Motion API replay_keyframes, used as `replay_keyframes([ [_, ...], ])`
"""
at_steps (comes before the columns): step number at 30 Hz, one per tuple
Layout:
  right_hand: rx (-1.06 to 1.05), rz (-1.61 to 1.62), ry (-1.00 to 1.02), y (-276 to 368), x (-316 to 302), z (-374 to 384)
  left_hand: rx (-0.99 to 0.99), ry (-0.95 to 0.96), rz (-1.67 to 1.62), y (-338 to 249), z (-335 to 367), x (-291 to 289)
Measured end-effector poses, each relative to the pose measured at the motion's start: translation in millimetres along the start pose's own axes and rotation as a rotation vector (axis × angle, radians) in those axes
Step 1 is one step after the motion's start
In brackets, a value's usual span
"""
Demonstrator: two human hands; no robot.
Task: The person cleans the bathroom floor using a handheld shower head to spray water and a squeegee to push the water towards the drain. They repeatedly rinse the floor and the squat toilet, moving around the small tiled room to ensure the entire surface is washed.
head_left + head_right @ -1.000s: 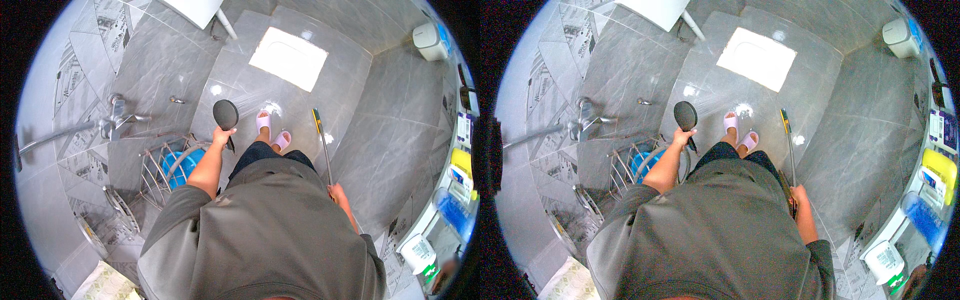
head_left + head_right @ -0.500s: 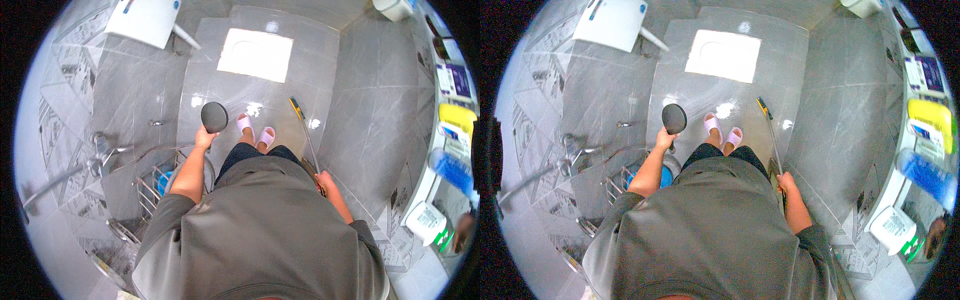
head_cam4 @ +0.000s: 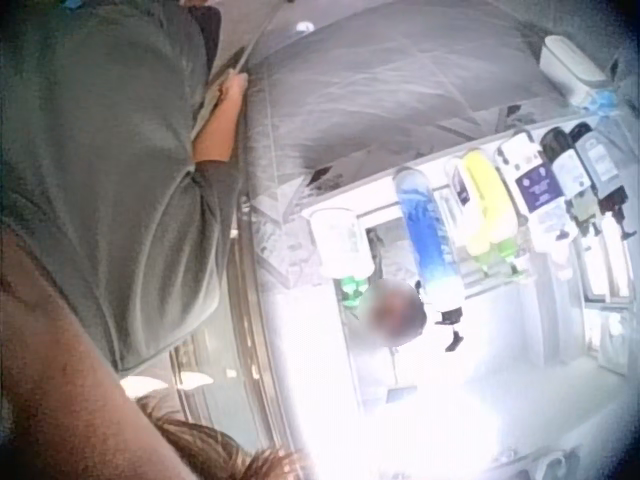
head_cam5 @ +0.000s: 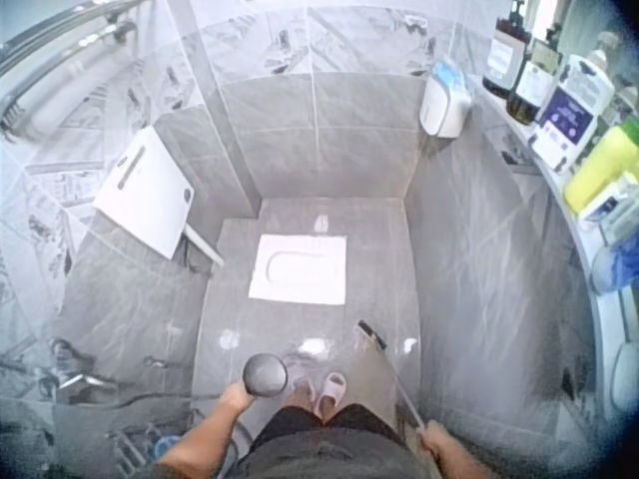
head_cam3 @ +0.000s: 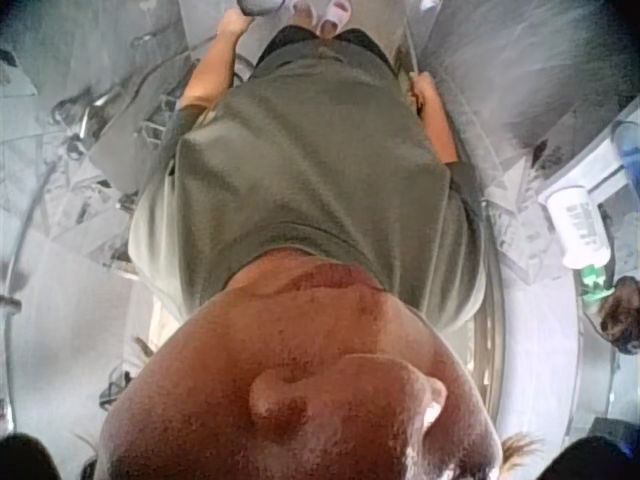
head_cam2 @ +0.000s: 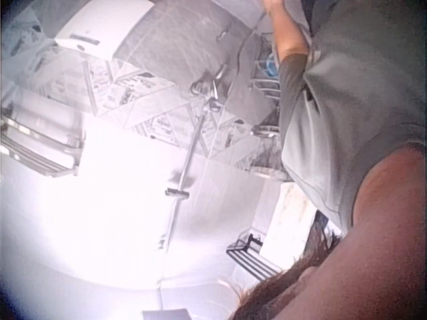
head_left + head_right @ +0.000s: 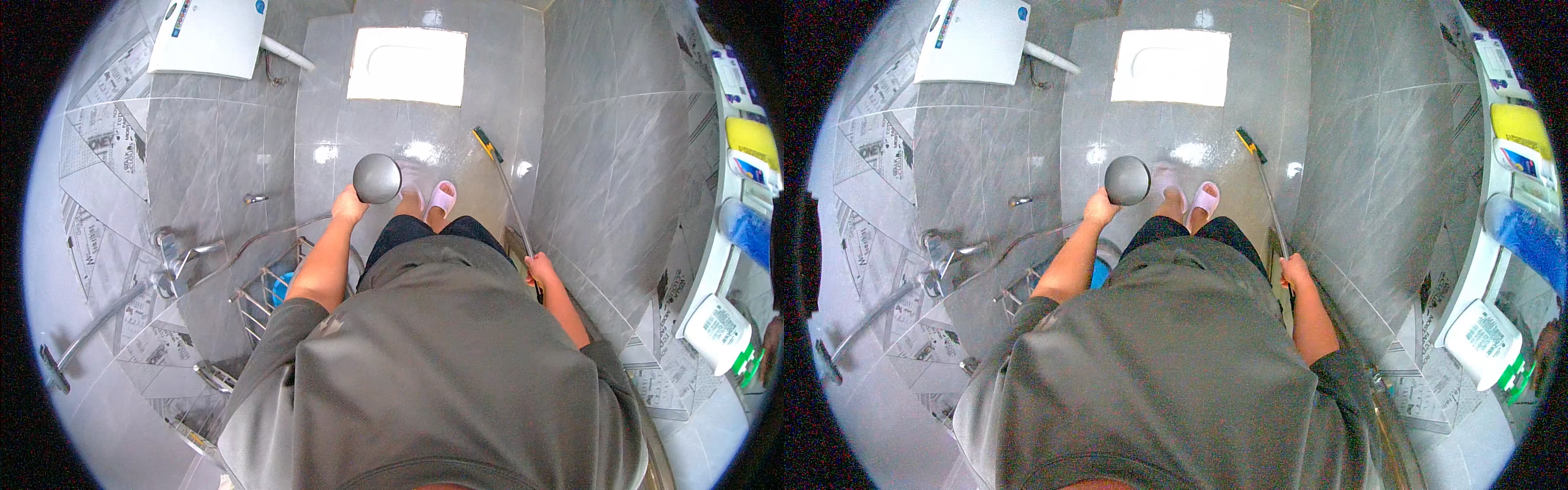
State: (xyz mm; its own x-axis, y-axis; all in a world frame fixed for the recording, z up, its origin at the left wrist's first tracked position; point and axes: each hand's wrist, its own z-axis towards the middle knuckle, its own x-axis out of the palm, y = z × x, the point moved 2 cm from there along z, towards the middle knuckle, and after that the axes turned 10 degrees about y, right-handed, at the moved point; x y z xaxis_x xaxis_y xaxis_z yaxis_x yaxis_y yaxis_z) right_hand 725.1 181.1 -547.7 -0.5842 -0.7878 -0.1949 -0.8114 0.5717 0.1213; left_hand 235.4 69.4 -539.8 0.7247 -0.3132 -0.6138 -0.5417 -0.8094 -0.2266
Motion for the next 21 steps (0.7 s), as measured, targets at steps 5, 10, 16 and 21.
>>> replay_keyframes([
  [5, -0.017, -0.01, 0.016, 4.2, 4.1, -5.9, 0.149, 0.044, -0.055, 0.0, -0.2, 1.6],
  [10, 0.023, 0.055, 0.01, -5.2, 7.9, 0.5, 0.017, 0.021, 0.031, -3.1, -6.1, 4.1],
  [16, -0.008, 0.096, 0.006, -31.1, 12.6, 17.4, 0.148, 0.023, -0.085, 12.7, -0.5, 10.5],
  [21, 0.103, 0.399, 0.05, -27.6, 12.5, -44.5, 0.288, 0.054, -0.137, 13.3, 11.8, 1.6],
])
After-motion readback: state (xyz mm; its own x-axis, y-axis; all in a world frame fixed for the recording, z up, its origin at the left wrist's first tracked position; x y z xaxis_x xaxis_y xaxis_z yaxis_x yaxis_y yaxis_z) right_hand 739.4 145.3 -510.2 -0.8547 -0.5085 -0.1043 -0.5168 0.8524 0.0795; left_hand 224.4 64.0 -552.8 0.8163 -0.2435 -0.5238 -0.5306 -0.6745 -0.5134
